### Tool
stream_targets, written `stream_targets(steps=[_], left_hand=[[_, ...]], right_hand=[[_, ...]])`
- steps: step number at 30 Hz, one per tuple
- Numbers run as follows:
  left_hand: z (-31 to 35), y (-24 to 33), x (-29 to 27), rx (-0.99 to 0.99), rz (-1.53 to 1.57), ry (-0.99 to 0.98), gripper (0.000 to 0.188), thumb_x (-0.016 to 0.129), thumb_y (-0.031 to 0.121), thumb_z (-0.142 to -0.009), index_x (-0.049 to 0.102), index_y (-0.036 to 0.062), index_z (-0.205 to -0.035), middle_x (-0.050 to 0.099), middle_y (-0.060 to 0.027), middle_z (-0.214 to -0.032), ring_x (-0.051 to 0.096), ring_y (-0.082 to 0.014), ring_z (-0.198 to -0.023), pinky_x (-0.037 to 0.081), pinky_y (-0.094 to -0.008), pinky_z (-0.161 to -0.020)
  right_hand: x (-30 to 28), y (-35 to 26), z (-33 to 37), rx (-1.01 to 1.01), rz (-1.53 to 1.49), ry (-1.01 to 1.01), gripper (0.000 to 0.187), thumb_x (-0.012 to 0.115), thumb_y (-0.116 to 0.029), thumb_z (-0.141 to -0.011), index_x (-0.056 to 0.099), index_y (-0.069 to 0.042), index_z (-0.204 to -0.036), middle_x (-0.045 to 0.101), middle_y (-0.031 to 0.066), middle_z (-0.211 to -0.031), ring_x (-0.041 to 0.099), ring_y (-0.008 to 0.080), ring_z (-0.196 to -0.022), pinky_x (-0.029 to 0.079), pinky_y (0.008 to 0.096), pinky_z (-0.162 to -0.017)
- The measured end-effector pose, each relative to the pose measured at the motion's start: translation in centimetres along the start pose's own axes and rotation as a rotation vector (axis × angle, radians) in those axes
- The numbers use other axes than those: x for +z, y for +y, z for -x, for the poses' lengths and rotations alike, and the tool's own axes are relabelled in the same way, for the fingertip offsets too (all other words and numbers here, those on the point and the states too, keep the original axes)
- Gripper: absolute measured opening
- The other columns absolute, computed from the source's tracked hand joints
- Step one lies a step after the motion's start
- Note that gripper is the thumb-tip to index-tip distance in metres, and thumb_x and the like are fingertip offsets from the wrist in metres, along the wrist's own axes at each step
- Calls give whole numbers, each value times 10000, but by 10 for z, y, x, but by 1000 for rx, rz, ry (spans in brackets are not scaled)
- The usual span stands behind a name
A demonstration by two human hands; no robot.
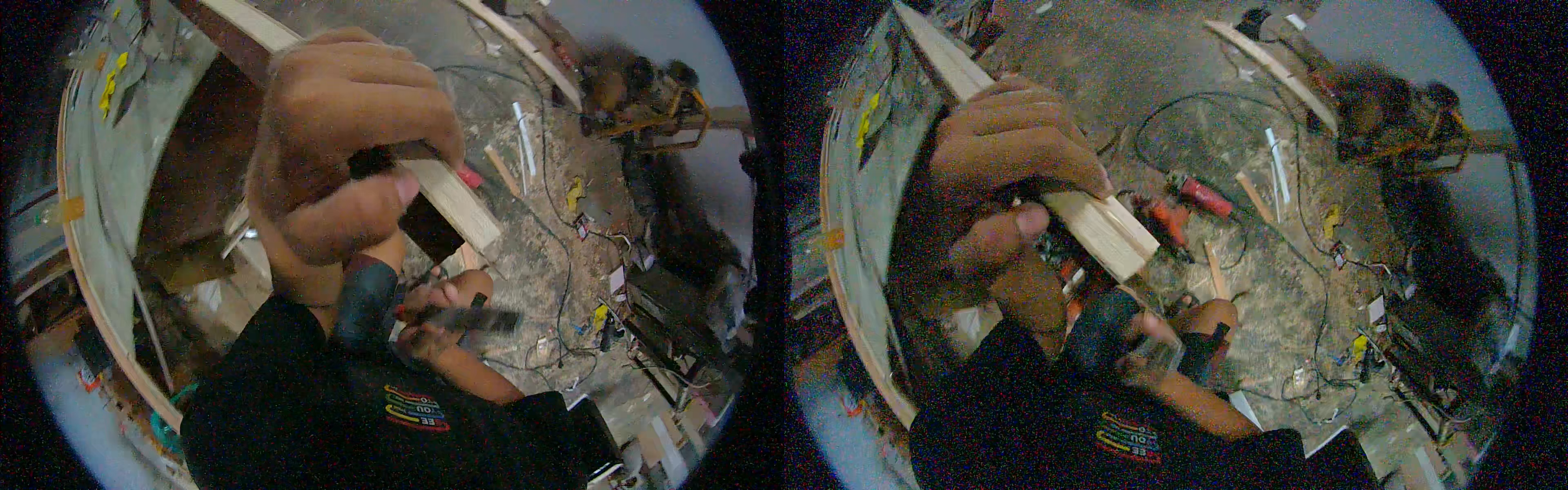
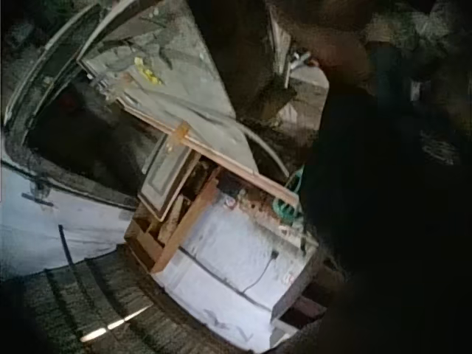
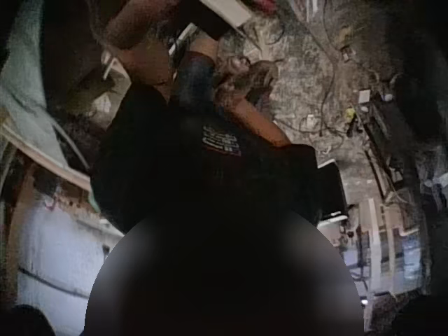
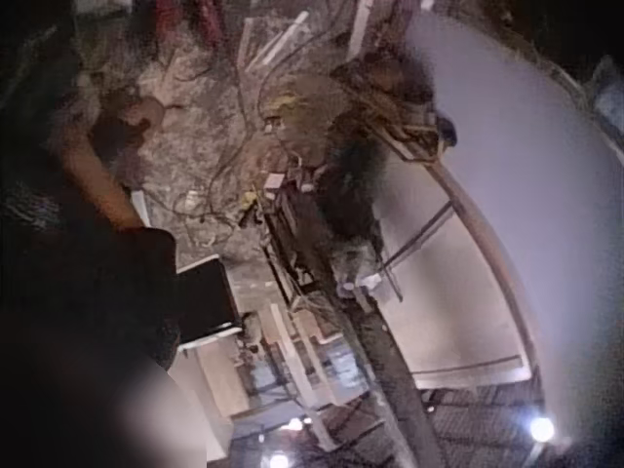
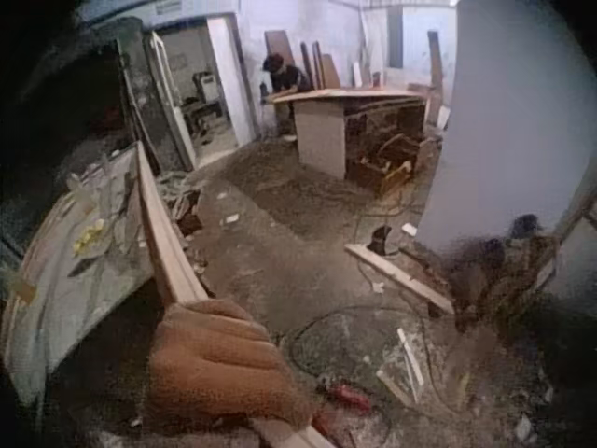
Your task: The person applies glue from a bottle along the edge of a long, dark wood strip, then presses a lighter wood strip onto it. They repeatedly lift, reposition, and press the strips together to ensure alignment and adhesion.
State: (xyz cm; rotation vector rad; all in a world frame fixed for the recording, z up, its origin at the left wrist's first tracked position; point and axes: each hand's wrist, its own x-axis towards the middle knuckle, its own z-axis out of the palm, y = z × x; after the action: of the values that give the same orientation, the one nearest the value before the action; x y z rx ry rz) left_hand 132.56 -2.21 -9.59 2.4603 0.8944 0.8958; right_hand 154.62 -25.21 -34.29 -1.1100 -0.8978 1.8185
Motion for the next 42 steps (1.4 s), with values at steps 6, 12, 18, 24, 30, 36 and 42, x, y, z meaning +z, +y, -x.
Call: stream_targets(steps=[6,12,18,24,30,36,42], left_hand=[[13,-2,39,96,-69,260,316,729,276,-671,713,33,-872,702,-118,-797,689,-257,-715,529,-337,-664],[14,-3,37,216,-33,204,379,688,325,-869,735,-8,-1044,751,-107,-971,718,-186,-858,560,-298,-784],[17,-11,31,409,-144,223,218,700,143,-839,743,13,-1009,743,-115,-898,715,-181,-827,555,-299,-778],[20,-7,43,494,-265,294,310,665,107,-852,703,43,-1153,741,-135,-1054,725,-243,-951,556,-343,-861],[22,-7,44,535,-152,285,486,650,85,-873,621,109,-1358,722,-129,-1182,720,-256,-1023,548,-373,-921],[26,-1,49,445,6,278,545,655,92,-880,595,167,-1417,721,-135,-1142,715,-261,-969,550,-378,-879],[25,-4,40,552,-259,187,546,591,-10,-871,618,135,-1397,692,-121,-1077,683,-249,-957,540,-343,-862]], right_hand=[[4,30,-42,-656,119,-73,557,539,-484,-957,692,49,-1002,705,200,-980,698,313,-924,558,416,-814],[40,-8,-69,-1308,392,224,586,483,-253,-1061,334,88,-1512,598,37,-716,482,88,-556,357,238,-518],[72,-63,-23,-998,568,271,645,577,-45,-927,374,29,-1535,602,157,-773,565,285,-660,427,398,-586],[87,-98,-10,-596,489,136,568,405,-110,-1056,230,53,-1572,610,236,-1307,632,187,-971,486,300,-805],[110,-91,-40,-1015,274,245,565,408,-126,-1065,232,25,-1580,475,202,-1467,498,152,-1117,426,295,-916],[120,-95,-33,-927,257,340,571,430,-138,-1060,265,-66,-1601,683,184,-1214,537,139,-659,489,300,-624],[121,-96,-38,-908,293,373,578,413,-145,-1062,233,1,-1592,604,44,-961,455,67,-641,408,231,-594]])
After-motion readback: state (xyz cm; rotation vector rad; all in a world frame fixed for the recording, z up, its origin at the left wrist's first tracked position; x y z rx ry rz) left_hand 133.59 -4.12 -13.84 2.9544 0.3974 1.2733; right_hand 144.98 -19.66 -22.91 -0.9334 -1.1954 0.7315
